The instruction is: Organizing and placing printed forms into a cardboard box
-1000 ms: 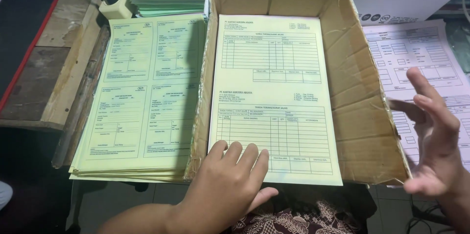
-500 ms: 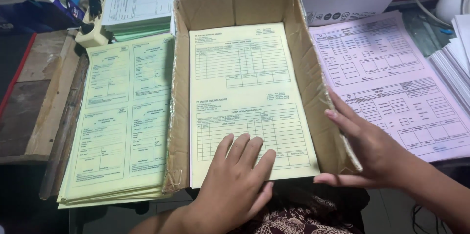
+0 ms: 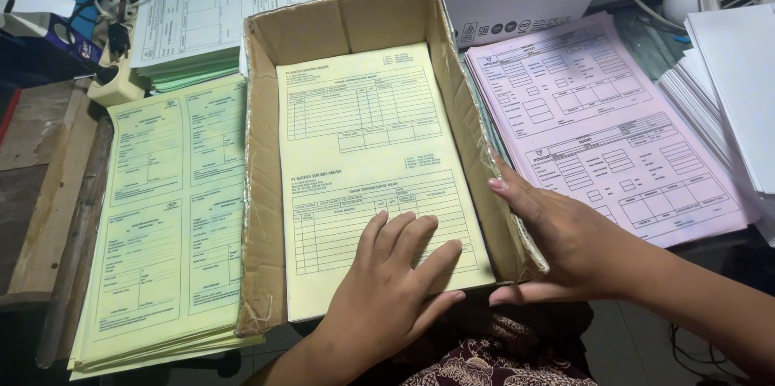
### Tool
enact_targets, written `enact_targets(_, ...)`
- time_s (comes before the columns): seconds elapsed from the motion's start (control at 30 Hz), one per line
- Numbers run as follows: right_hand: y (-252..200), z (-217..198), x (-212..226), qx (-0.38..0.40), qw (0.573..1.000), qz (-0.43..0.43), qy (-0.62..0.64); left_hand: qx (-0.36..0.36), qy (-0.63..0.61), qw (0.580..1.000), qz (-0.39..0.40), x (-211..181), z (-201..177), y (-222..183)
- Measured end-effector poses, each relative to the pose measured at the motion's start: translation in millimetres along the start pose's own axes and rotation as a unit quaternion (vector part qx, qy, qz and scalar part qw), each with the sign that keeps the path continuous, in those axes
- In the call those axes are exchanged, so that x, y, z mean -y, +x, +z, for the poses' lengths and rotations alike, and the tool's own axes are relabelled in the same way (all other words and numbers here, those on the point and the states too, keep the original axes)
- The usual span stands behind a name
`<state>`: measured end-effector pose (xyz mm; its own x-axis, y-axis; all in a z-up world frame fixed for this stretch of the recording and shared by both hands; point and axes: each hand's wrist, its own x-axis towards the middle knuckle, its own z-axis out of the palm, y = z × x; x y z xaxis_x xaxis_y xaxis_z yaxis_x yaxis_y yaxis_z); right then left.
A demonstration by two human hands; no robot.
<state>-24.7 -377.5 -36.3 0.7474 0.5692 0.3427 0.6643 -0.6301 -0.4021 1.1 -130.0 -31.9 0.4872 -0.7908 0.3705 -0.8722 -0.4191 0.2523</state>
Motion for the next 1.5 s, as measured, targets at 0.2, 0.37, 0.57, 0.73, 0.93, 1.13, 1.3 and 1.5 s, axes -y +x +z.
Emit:
enact_targets(0.2,-4,-12,2,0.034,0.998,0.028,0.046,-0.012,-0.077,0.997,-0.017,1,-1,0)
enact_targets(0.37,-7,-16,4,0.074,0.99,0.097,0.07,-0.002,-0.1,0.995,-0.018,3,-4,1)
enact_targets(0.57,-8,-30,-12,0.072,0.995,0.007,0.064,-0.003,-0.037,0.999,-0.006,3,0,3)
enact_targets(0.73,-17,-49,-41,0.021,0.992,0.034,0.124,0.004,-0.03,1.0,-0.001,0,-3,4)
enact_targets(0.93,-21,-43,-39,0.015,0.986,0.124,-0.108,0.006,0.049,0.999,0.01,-3,-5,10)
enact_targets(1.13,-16,-45,-19,-0.051,0.993,0.105,-0.011,-0.051,0.13,0.99,0.004,16,-48,-32)
enact_targets(1.3,-15,-41,-21,-0.017,0.998,0.046,-0.046,-0.105,0.269,0.927,-0.241,39,-79,-90)
enact_targets(1.5,8,-35,21,0.032,0.993,0.063,0.096,-0.021,0.083,0.952,-0.295,53,-30,-129)
